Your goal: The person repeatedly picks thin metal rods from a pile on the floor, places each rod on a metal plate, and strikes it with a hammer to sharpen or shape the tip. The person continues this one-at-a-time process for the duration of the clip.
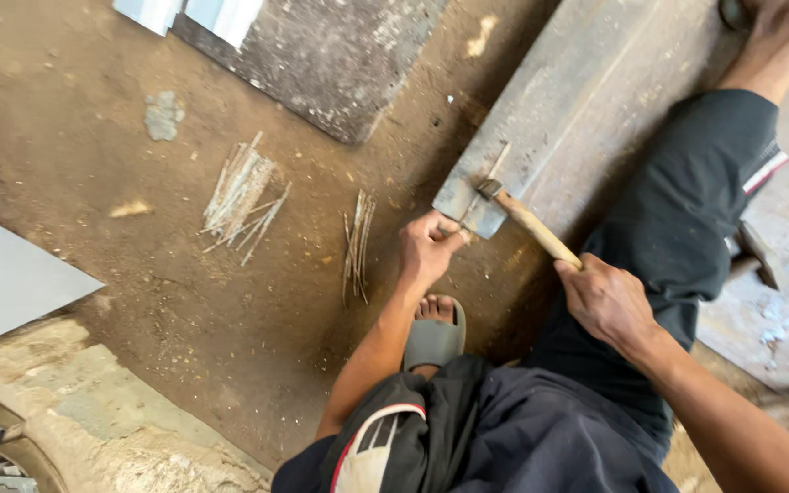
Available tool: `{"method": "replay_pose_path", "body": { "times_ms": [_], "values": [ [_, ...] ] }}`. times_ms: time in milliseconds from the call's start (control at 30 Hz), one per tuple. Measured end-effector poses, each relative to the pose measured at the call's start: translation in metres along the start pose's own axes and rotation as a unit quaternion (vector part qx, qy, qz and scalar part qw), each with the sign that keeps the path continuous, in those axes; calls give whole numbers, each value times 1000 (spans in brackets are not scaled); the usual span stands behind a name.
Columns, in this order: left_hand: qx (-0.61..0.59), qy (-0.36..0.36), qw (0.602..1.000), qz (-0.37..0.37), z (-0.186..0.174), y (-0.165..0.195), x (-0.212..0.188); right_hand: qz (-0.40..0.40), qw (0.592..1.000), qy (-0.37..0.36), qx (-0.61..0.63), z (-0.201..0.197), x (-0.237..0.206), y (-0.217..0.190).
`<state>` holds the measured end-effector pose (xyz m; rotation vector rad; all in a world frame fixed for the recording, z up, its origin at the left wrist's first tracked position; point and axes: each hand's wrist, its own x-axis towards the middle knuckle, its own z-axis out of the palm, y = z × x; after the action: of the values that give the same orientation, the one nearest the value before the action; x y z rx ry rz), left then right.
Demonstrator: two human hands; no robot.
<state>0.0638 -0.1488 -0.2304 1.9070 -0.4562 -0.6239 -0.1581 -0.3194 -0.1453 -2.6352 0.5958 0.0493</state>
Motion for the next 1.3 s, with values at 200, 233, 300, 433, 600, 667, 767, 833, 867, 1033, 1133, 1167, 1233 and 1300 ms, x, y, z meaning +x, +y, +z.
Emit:
{"method": "replay_pose_path", "body": {
  "times_ms": [200, 233, 300, 433, 600, 667, 767, 833, 867, 1033, 1133, 1167, 1233, 1300],
  "values": [
    [14, -1, 1000, 6, -14, 1, -4, 19, 999, 8, -35, 8, 2, 11],
    [20, 5, 1000, 10, -23, -4, -2, 18, 999, 18, -21, 9, 2, 12],
    [-4, 93, 994, 57, -59, -19, 1, 26, 999, 18, -7, 12, 3, 16],
    [102, 243, 964, 36, -166, -46, 5, 56, 998, 30, 6, 19, 4, 19],
    [446, 320, 835, -33, -266, -49, -5, 91, 996, -4, -12, 24, 0, 20],
    [486, 340, 805, 22, -270, -47, -13, 79, 997, 5, 2, 25, -1, 20],
    [237, 246, 930, -138, -230, -47, -26, 90, 996, -3, -8, 27, -2, 20],
    [285, 188, 940, -19, -190, -52, -44, 84, 996, 2, -7, 28, -2, 21],
    [313, 197, 929, -15, -171, -55, -52, 80, 997, 4, -7, 28, -2, 22],
    [316, 250, 915, -10, -135, -65, -71, 77, 997, -8, -6, 27, 0, 24],
    [299, 237, 924, 22, -134, -67, -63, 75, 997, 4, 4, 27, 1, 24],
    [305, 221, 926, 13, -133, -68, -60, 78, 997, 4, 8, 27, 1, 23],
    [313, 205, 927, 1, -131, -68, -53, 79, 997, 9, 6, 27, 0, 21],
    [314, 200, 928, -11, -132, -67, -50, 85, 996, 22, 12, 27, -1, 19]
  ]
}}
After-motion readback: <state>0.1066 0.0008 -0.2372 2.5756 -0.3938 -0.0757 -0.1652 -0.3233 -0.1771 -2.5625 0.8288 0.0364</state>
